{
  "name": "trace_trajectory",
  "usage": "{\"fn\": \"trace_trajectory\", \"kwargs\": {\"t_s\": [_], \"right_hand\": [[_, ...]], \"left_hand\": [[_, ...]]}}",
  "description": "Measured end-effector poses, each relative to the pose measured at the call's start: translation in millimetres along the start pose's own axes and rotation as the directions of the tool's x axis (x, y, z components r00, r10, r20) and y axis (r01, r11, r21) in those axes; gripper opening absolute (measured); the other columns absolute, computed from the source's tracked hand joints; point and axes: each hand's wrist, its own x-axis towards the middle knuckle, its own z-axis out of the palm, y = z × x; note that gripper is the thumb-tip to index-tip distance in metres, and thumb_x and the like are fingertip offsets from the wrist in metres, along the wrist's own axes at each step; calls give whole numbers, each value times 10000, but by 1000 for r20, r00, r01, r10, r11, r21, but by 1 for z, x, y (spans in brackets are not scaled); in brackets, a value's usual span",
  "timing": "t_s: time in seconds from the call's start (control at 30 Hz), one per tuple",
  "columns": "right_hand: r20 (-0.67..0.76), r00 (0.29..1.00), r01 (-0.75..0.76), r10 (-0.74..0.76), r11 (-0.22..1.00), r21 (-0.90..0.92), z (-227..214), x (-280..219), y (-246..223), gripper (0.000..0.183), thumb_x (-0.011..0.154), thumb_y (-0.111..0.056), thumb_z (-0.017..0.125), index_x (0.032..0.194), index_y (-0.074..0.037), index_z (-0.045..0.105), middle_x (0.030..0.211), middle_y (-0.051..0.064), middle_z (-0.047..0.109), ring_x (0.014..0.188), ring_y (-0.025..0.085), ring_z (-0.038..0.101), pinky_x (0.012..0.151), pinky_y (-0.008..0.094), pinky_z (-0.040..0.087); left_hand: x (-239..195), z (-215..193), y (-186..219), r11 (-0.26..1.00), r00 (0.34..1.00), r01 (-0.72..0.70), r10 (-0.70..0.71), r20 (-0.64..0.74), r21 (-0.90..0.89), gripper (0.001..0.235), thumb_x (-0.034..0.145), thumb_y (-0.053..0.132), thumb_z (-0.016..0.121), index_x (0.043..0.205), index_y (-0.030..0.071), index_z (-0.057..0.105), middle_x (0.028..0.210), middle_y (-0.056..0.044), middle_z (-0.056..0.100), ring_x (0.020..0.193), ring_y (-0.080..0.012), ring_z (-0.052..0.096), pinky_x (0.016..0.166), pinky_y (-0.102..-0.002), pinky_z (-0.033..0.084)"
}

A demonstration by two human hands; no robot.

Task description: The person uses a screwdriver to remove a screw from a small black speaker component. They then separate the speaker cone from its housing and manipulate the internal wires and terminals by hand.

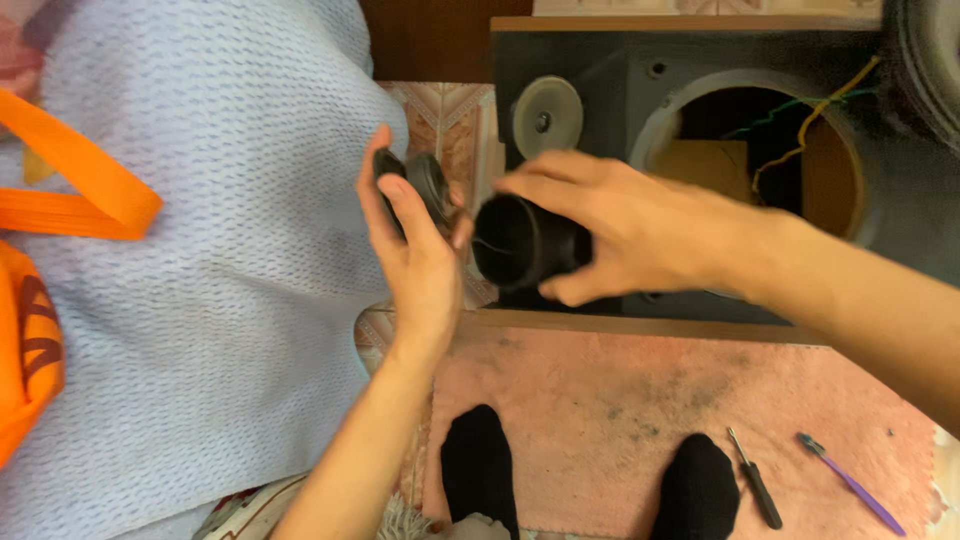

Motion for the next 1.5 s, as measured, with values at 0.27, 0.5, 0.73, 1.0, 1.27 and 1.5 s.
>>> {"fn": "trace_trajectory", "kwargs": {"t_s": [0.27, 0.5, 0.73, 1.0, 1.27, 1.5], "right_hand": [[-86, 992, -62, 89, 958, 279, -2, -18, -2, 1016, 781, -268, 1020, 1680, -260, 549, 1869, 125, 400, 1628, 244, 532, 1206, 406, 554], [-15, 974, -159, 226, 727, 668, 7, -19, 6, 1480, 632, -140, 1035, 1839, -208, 181, 1860, 130, 448, 1597, 246, 602, 1274, 407, 521], [-100, 978, -154, 183, 957, 244, 22, -3, 18, 645, 970, -121, 789, 1587, -68, 608, 1606, 156, 727, 1389, 305, 769, 1234, 434, 561], [28, 992, -119, 119, 992, -31, 41, 27, 23, 167, 1031, -167, 817, 1164, -130, 912, 1098, 99, 865, 1183, 362, 813, 967, 448, 691], [96, 964, -265, 247, 911, 317, 38, 38, 24, 115, 1035, -155, 769, 1002, -81, 851, 930, 146, 856, 910, 307, 842, 790, 428, 696], [35, 970, -242, 242, 933, 267, 43, 33, 18, 188, 1068, -88, 705, 897, -89, 783, 790, 111, 795, 744, 258, 790, 662, 382, 642]], "left_hand": [[-9, 2, 2, 988, 996, -78, 83, 30, -137, 822, 1095, 690, 565, 1732, 195, 410, 1399, -73, 524, 925, -185, 671, 524, -273, 522], [4, 7, 7, 993, 999, -41, 44, 16, -114, 777, 1119, 620, 473, 1720, 137, 388, 1393, -141, 515, 885, -210, 700, 747, -497, 795], [33, -11, -31, 806, 832, 294, -481, -278, -514, 749, 1020, 747, 456, 1508, 189, 564, 1056, -112, 706, 735, -220, 601, 986, -499, 641], [20, -16, -77, 744, 753, 211, -537, -379, -634, 900, 1079, 762, 474, 1492, -33, 560, 1282, -319, 661, 1163, -444, 765, 1225, -582, 640], [19, -9, -60, 808, 749, 306, -531, -397, -504, 925, 1079, 803, 411, 1545, 32, 620, 1342, -253, 741, 1310, -330, 743, 1349, -439, 495], [23, -3, -36, 849, 765, 352, -503, -402, -393, 1077, 984, 832, 545, 1641, -22, 558, 1637, -337, 610, 1565, -416, 605, 1378, -505, 470]]}}
